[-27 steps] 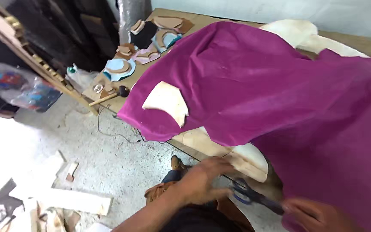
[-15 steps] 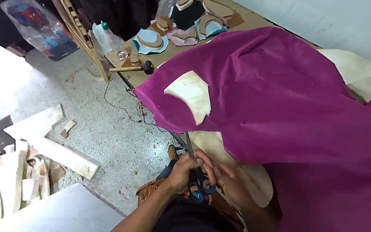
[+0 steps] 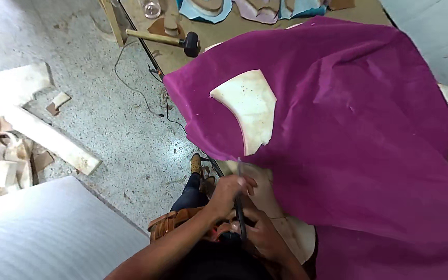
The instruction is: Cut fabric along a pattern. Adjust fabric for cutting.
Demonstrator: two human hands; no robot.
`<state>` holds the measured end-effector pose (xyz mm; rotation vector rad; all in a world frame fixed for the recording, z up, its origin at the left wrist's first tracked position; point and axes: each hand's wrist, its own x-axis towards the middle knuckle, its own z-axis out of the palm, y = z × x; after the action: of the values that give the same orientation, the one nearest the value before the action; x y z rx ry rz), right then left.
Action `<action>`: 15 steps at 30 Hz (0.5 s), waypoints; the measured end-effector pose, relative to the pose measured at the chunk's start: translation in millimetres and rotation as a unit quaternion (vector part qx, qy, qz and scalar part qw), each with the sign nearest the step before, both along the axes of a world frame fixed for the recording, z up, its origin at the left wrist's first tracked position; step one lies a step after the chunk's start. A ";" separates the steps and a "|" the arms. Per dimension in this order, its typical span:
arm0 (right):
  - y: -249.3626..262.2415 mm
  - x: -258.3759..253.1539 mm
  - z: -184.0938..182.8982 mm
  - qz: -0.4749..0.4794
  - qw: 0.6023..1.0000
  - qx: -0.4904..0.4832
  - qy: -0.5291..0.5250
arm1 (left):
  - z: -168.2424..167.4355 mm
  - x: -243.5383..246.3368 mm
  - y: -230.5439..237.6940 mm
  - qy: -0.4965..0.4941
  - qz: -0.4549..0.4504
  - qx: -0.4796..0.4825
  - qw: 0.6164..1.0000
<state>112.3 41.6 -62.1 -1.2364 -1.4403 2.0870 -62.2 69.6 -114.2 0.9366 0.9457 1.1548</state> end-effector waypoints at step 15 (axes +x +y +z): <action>24.6 48.7 -58.5 0.041 0.976 -0.212 0.032 | -48.2 -19.5 35.5 -0.129 0.176 -0.321 0.922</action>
<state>161.0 66.2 -120.6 -1.2551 -1.0656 2.5562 -81.7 105.1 -162.3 0.0805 1.1967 1.1163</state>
